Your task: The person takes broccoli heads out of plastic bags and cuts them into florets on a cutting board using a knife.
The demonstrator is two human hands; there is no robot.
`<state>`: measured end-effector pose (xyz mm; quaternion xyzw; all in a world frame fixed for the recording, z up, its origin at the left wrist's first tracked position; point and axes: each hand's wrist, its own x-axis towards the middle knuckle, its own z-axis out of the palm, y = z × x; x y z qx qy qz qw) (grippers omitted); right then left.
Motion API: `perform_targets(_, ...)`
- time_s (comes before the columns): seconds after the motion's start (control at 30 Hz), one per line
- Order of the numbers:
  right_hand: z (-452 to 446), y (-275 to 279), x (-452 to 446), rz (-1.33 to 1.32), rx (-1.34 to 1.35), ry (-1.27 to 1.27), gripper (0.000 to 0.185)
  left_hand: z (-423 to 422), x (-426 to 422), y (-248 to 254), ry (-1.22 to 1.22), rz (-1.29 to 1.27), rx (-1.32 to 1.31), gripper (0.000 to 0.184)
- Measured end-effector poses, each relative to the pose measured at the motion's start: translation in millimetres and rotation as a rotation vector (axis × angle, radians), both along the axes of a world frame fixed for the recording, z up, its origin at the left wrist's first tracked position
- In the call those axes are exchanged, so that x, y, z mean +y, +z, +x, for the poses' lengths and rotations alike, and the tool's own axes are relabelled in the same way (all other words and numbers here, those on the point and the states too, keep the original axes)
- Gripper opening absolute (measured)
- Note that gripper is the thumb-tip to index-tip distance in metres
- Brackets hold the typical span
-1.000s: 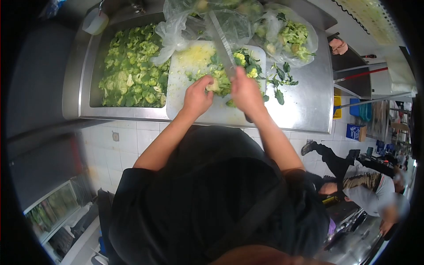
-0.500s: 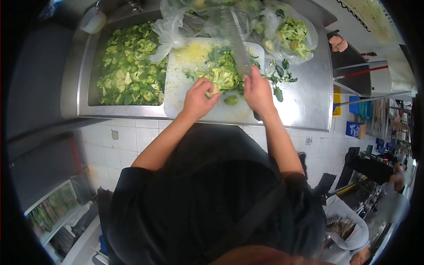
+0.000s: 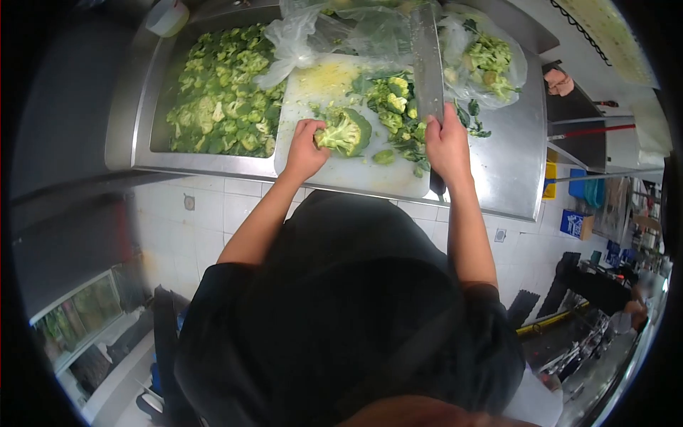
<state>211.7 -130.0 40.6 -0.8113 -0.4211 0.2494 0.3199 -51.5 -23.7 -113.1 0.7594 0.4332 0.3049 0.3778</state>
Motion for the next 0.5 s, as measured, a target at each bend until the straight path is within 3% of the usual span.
perform_targets(0.13, -44.8, -35.6, -15.6, 0.054, -0.067, 0.222, 0.03, -2.7, -1.8, -6.8, -0.047, -0.04, 0.002, 0.045)
perform_targets(0.2, -65.2, -38.4, -16.0, -0.087, -0.032, 0.289, 0.032, 3.1, -4.7, -6.3, -0.046, -0.056, 0.005, 0.045)
perform_targets(0.27, -70.9, -50.1, -16.1, -0.123, -0.054, 0.305, 0.031, 7.1, -10.5, -9.8, -0.046, 0.011, 0.095, 0.044)
perform_targets(0.43, -73.6, -61.0, -28.8, -0.242, -0.092, 0.369, 0.031, 7.2, -11.1, -13.6, -0.033, 0.012, 0.035, 0.043)
perform_targets(0.5, -76.6, -52.2, -33.1, -0.318, -0.103, 0.389, 0.022, 7.4, -10.5, -14.1, -0.043, 0.02, 0.03, 0.043)
